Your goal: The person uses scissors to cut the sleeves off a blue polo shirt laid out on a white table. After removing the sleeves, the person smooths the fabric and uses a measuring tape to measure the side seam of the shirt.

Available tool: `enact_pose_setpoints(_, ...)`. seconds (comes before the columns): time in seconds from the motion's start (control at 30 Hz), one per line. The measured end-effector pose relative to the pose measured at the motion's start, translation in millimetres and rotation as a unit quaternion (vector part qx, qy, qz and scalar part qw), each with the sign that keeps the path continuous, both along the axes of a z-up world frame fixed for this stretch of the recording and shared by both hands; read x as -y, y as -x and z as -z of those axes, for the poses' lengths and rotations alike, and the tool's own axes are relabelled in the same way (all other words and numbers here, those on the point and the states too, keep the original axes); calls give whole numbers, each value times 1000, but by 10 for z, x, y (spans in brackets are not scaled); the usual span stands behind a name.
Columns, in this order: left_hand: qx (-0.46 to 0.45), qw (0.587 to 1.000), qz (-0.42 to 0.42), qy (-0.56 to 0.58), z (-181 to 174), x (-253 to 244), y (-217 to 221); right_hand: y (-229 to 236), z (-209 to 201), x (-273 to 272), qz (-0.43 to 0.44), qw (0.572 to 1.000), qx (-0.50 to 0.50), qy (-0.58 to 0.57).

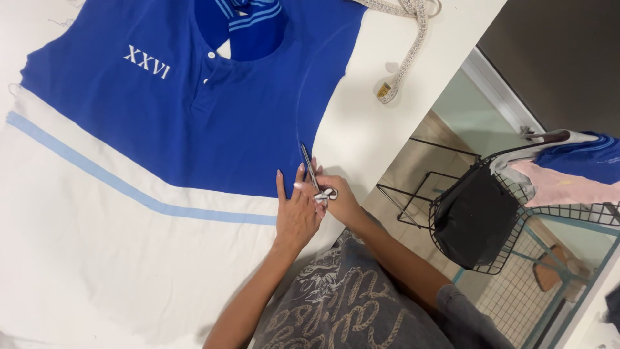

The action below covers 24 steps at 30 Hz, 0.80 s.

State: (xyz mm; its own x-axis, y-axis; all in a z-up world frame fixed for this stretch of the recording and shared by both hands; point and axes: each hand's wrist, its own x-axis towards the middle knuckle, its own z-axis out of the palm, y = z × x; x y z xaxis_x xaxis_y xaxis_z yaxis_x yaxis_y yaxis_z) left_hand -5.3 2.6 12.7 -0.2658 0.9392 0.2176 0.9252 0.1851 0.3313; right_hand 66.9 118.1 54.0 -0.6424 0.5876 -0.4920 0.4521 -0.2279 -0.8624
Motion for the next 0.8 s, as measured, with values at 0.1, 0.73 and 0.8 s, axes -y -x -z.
enact_pose_setpoints(0.1, 34, 998, 9, -59, 141, -3, -31, 22, 73, -29, 11, 1000, 16, -12)
enact_pose_setpoints(0.73, 23, 998, 3, -58, -218, -22, 82, 313, -97, 4, 73, 996, 49, 9)
enact_pose_setpoints(0.8, 29, 998, 1, -61, -262, -35, 95, 322, -112, -10, 72, 996, 54, 1)
